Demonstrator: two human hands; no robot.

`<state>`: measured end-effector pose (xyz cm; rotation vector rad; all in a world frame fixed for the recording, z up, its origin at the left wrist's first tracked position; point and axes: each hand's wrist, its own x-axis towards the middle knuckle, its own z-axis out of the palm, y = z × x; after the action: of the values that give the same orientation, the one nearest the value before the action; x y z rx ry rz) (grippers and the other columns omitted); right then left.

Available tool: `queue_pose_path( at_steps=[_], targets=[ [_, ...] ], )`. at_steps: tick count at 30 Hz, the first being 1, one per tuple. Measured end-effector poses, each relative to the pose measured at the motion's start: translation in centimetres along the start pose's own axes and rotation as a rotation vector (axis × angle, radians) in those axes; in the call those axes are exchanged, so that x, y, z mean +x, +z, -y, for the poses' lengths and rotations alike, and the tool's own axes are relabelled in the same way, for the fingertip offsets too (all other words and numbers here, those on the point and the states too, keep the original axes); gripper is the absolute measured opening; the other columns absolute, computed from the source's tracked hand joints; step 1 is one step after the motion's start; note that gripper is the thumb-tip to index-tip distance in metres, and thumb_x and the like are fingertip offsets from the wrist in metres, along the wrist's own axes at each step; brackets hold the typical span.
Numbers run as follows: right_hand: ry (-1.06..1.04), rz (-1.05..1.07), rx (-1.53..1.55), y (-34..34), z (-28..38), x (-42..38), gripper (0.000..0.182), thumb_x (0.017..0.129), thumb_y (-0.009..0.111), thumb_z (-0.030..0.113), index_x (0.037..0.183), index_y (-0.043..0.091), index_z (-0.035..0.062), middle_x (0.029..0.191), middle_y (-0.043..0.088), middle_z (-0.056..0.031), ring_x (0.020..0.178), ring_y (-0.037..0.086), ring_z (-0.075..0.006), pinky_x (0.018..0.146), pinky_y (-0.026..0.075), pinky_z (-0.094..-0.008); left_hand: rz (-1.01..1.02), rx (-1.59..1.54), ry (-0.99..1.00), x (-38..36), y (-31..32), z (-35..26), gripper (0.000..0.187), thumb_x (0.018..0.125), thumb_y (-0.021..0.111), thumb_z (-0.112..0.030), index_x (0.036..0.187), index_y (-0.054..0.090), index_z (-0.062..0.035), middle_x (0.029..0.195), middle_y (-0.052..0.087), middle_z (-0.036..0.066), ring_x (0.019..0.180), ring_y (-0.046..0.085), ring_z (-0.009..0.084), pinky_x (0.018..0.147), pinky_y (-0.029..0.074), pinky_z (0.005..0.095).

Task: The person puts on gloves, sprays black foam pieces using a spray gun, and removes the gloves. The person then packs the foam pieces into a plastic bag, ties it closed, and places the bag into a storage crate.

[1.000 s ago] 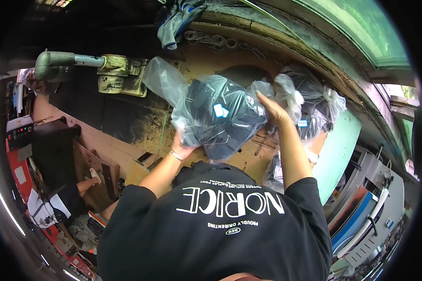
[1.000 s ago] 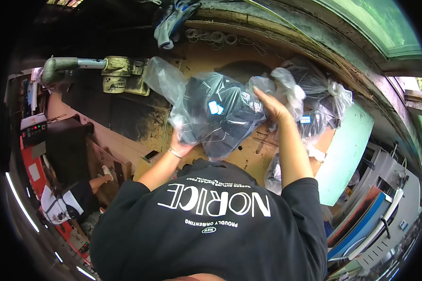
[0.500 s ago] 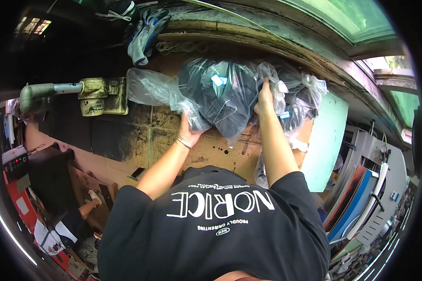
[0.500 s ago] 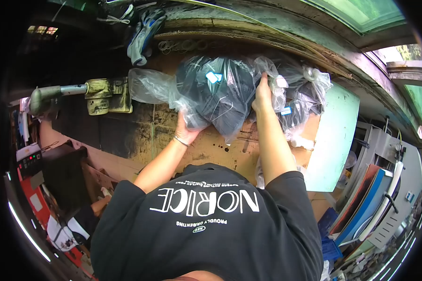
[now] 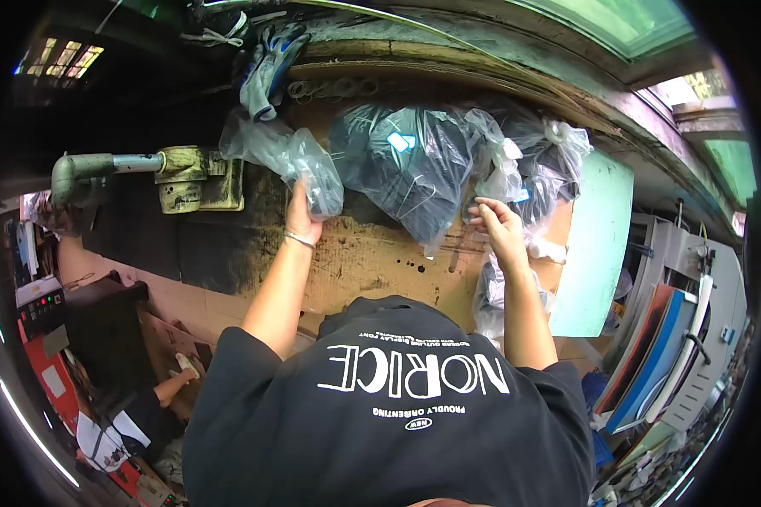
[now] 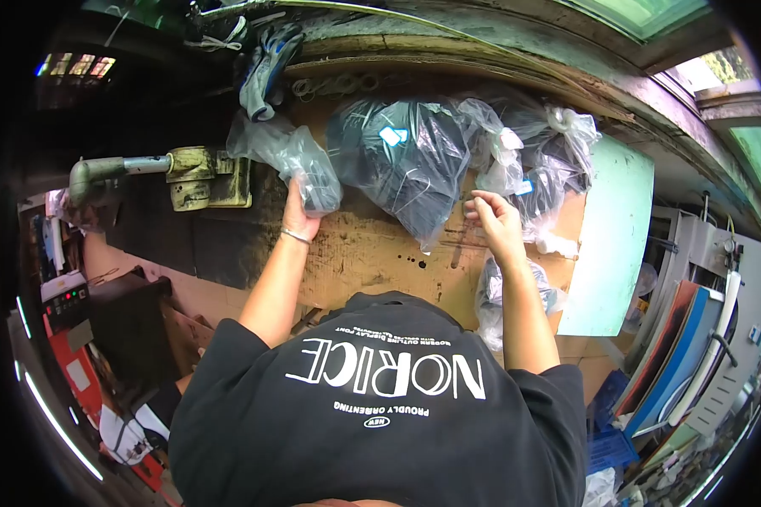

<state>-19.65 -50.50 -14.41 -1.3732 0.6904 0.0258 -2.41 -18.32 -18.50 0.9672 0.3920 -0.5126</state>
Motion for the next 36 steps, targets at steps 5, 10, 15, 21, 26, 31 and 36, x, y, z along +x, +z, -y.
queue_pose_path(
  at_steps=[5, 10, 15, 21, 26, 31, 36],
  targets=[
    [-0.013, -0.014, 0.01, -0.6, -1.7, -3.1, 0.025, 0.09, 0.054, 0.013, 0.111, 0.058, -0.0013, 0.091, 0.065, -0.0071, 0.075, 0.059, -0.0095, 0.069, 0.048, -0.0227, -0.056, -0.02, 0.015, 1.3, 3.0, -2.4, 0.053, 0.088, 0.049, -0.05, 0.124, 0.048, -0.0122, 0.119, 0.055, 0.005, 0.108, 0.053, 0.0219, 0.093, 0.043, 0.0398],
    [0.023, -0.057, 0.01, 0.0, -2.5, -6.8, 0.025, 0.09, 0.053, 0.011, 0.11, 0.057, -0.0033, 0.091, 0.065, -0.0081, 0.074, 0.059, -0.0098, 0.069, 0.048, -0.0228, -0.095, 0.06, -0.126, 5.6, 6.6, -5.6, 0.055, 0.088, 0.043, -0.058, 0.121, 0.05, -0.0156, 0.119, 0.055, 0.006, 0.109, 0.052, 0.0253, 0.09, 0.044, 0.0446],
    [-0.002, -0.148, 0.018, -0.2, -3.3, -10.3, 0.025, 0.09, 0.053, 0.011, 0.111, 0.057, -0.0022, 0.092, 0.065, -0.0075, 0.075, 0.06, -0.0094, 0.069, 0.048, -0.0224, 0.045, 0.47, -0.019, 6.9, 11.2, -7.4, 0.062, 0.081, 0.064, -0.043, 0.125, 0.048, -0.0013, 0.127, 0.048, 0.014, 0.112, 0.049, 0.028, 0.091, 0.042, 0.0419],
    [-0.213, -0.603, 0.073, -2.2, -5.1, -17.2, 0.018, 0.091, 0.054, 0.01, 0.102, 0.063, 0.0006, 0.091, 0.065, -0.0038, 0.074, 0.058, -0.0076, 0.068, 0.047, -0.0212, 0.143, 1.343, 1.032, 3.5, 13.3, -3.7, 0.036, 0.077, 0.065, -0.02, 0.109, 0.062, -0.0038, 0.111, 0.058, 0.017, 0.111, 0.051, 0.0309, 0.095, 0.04, 0.037],
    [0.108, -1.039, 0.039, -6.4, -13.8, -23.5, 0.048, 0.088, 0.059, 0.029, 0.126, 0.048, 0.0017, 0.12, 0.055, -0.0108, 0.102, 0.056, -0.016, 0.078, 0.048, -0.0275, 0.591, 1.142, 0.731, -5.5, 12.9, 2.8, 0.034, 0.079, 0.064, -0.008, 0.113, 0.059, -0.0034, 0.115, 0.055, 0.011, 0.104, 0.053, 0.0189, 0.086, 0.044, 0.0293],
    [0.181, -0.89, 0.368, -4.3, -16.6, -21.7, 0.081, 0.081, 0.064, 0.042, 0.138, 0.029, -0.0028, 0.129, 0.047, -0.018, 0.115, 0.049, -0.0208, 0.089, 0.044, -0.0343, 0.931, 1.104, -0.005, -12.0, 8.1, 12.4, 0.069, 0.078, 0.072, -0.019, 0.134, 0.034, -0.0011, 0.124, 0.048, 0.012, 0.104, 0.053, 0.0183, 0.082, 0.047, 0.0281],
    [-0.098, -0.876, 0.171, -2.6, -16.7, -17.8, 0.076, 0.079, 0.067, 0.017, 0.136, 0.026, -0.0116, 0.111, 0.058, -0.0197, 0.097, 0.057, -0.0192, 0.082, 0.047, -0.0287, 0.742, 1.077, -0.501, -14.9, 10.7, 16.3, 0.104, 0.074, 0.075, -0.036, 0.143, 0.006, -0.0002, 0.139, 0.033, 0.018, 0.12, 0.045, 0.0296, 0.088, 0.047, 0.0348]
  ],
)
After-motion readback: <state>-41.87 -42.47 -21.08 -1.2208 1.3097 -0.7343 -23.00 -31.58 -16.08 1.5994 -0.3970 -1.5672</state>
